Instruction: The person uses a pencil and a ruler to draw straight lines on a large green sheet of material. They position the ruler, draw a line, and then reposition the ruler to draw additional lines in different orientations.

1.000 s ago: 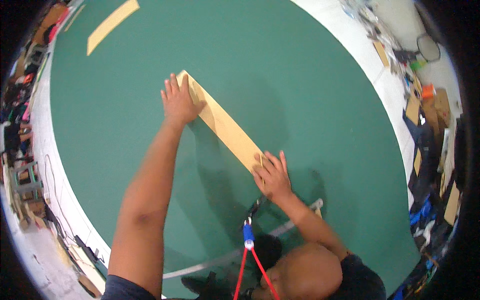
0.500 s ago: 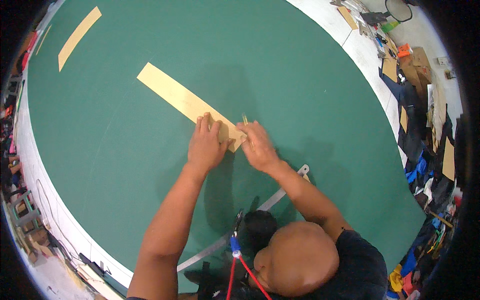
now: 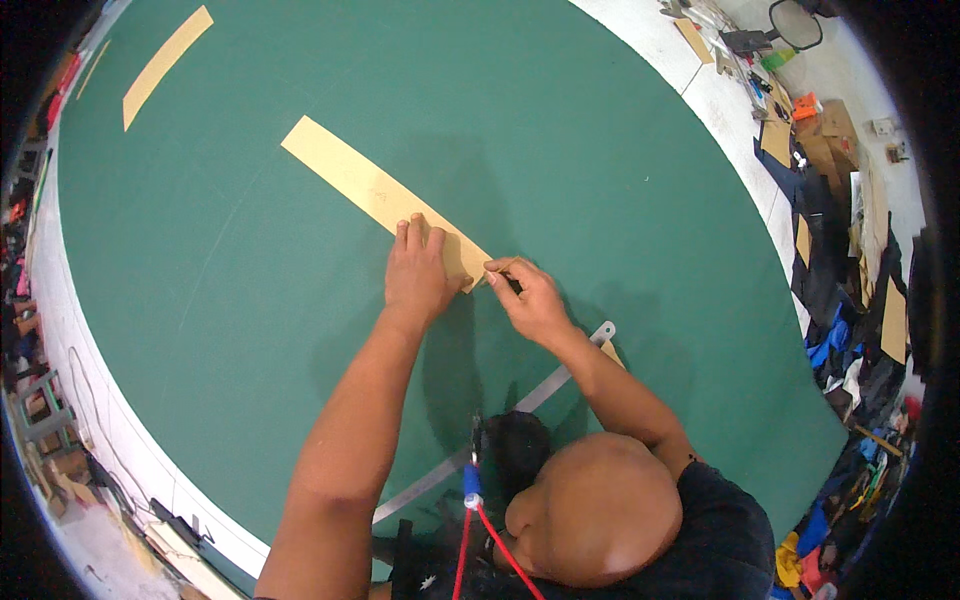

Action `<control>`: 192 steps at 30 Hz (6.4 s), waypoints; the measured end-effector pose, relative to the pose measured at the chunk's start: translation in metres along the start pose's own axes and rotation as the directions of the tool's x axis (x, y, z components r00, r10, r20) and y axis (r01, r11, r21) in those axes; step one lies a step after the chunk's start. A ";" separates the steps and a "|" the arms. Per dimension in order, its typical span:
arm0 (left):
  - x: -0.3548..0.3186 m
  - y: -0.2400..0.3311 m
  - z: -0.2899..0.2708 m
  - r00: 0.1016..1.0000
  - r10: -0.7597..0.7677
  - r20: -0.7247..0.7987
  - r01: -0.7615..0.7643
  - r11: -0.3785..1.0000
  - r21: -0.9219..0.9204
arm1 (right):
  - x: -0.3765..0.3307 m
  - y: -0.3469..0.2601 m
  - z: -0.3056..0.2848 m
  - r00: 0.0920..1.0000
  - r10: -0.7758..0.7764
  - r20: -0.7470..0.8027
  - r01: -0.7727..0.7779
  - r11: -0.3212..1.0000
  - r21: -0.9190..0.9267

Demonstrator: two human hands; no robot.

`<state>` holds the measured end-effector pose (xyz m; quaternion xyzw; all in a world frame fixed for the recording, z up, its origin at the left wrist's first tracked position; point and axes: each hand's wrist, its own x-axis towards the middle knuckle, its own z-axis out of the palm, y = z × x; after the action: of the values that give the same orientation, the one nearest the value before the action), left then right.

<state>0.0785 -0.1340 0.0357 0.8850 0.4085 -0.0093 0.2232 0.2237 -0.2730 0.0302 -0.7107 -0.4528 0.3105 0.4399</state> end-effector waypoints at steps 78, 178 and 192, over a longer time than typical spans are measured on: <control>0.105 -0.059 0.013 0.915 -0.139 -0.379 0.215 0.963 0.165 | 0.274 0.108 -0.171 0.894 -0.119 -0.431 -0.206 0.746 -0.633; 0.533 0.081 -0.023 0.942 0.162 -0.293 -0.120 0.980 0.156 | 0.308 0.119 -0.236 0.589 0.311 -0.746 -0.509 0.859 -0.043; 0.532 0.084 -0.022 0.927 0.191 -0.323 -0.128 0.970 0.207 | 0.299 0.111 -0.249 0.540 0.287 -0.791 -0.560 0.824 -0.083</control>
<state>0.4901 0.2098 -0.0179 0.9203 0.3647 0.1248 0.0671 0.5931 -0.1069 0.0213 -0.9245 -0.0857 0.0080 0.3713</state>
